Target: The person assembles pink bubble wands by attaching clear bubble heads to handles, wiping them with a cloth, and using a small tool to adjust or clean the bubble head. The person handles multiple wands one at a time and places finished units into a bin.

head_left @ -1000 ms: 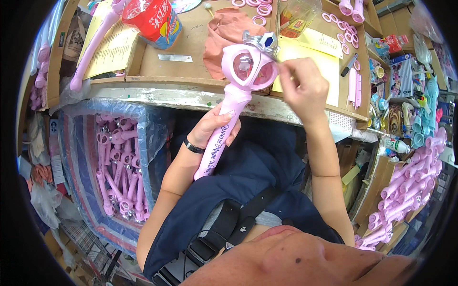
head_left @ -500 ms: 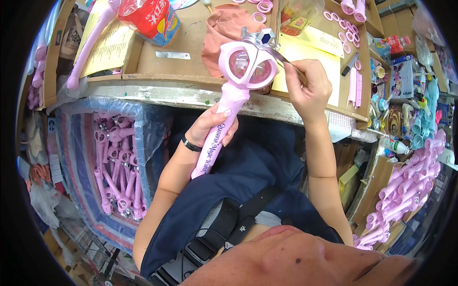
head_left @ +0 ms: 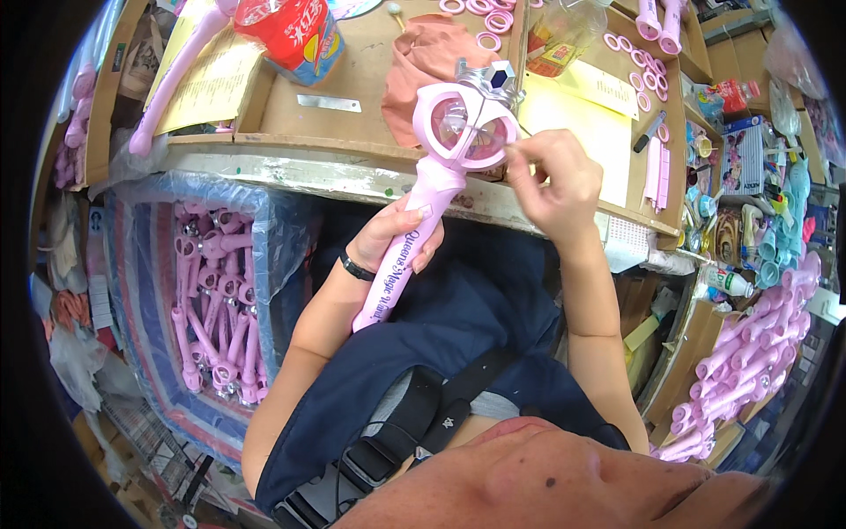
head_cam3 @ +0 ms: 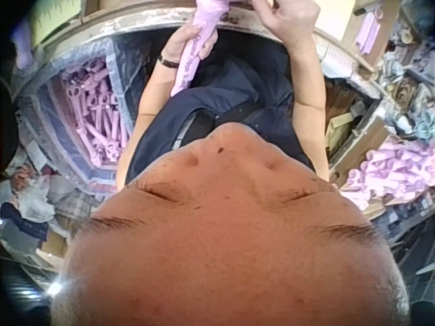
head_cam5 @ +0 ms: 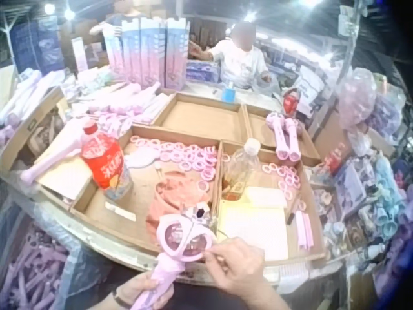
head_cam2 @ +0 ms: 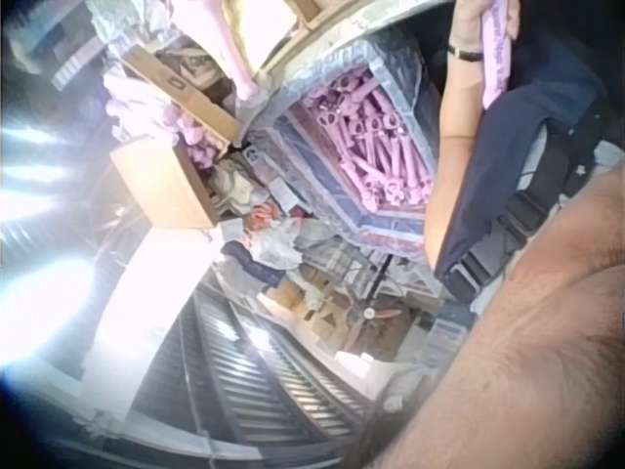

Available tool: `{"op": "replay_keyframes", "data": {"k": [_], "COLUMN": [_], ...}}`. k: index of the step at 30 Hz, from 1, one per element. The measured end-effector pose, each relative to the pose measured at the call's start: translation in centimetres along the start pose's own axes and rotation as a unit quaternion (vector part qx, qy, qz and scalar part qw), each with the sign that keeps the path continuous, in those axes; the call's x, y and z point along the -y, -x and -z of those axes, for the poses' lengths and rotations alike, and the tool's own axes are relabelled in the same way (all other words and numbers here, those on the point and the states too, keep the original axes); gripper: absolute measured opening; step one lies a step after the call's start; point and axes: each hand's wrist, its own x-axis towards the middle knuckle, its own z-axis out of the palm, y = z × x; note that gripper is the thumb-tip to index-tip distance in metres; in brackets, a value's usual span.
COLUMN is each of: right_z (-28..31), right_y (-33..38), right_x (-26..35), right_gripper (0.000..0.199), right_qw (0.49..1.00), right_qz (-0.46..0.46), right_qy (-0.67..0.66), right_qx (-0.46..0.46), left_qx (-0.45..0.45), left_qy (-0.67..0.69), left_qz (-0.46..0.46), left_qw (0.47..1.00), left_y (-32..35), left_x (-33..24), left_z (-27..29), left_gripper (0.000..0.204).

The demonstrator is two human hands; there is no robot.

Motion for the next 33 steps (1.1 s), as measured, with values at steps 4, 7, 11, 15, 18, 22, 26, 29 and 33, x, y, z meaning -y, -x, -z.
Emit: {"op": "replay_keyframes", "data": {"k": [4,7,11,15,18,22,26,29,33], "right_z": [-0.2,-0.3,-0.2,-0.1,0.0,0.0,-0.1,0.1,0.5], "right_y": [0.0,0.0,-0.1,-0.1,-0.1,-0.1,-0.2,-0.4,-0.3], "right_x": [0.3,0.5,0.6,0.8,0.9,1.1,1.1,1.0,1.0], "right_gripper": [0.012,0.013,0.013,0.012,0.012,0.011,0.011,0.011,0.011], "right_qw": [0.998,0.999,0.996,0.997,0.998,0.996,0.997,0.987,1.000], "right_qz": [-0.038,0.017,-0.062,-0.045,-0.040,-0.047,-0.054,-0.106,0.000], "right_qy": [0.054,0.028,0.058,0.055,0.057,0.081,0.050,0.119,0.018], "right_qx": [-0.010,0.016,-0.022,0.010,0.008,-0.006,0.020,-0.012,0.009], "left_qx": [0.020,0.039,0.049,0.059,0.065,0.075,0.072,0.072,0.076], "left_qy": [0.028,0.053,0.077,0.081,0.079,0.081,0.079,0.083,0.079], "left_qz": [0.012,0.005,0.007,0.005,0.008,0.008,0.008,0.009,0.001], "left_qw": [0.999,0.998,0.996,0.995,0.995,0.994,0.994,0.994,0.994], "left_y": [0.0,0.0,0.0,0.0,0.0,0.0,0.0,0.0,0.0], "left_x": [0.1,0.3,0.6,0.7,0.7,0.8,0.8,0.8,0.8], "left_z": [0.4,0.7,1.0,1.2,1.4,1.6,1.6,1.6,1.5], "left_gripper": [0.048,0.046,0.047,0.049,0.050,0.051,0.051,0.051,0.050]}}
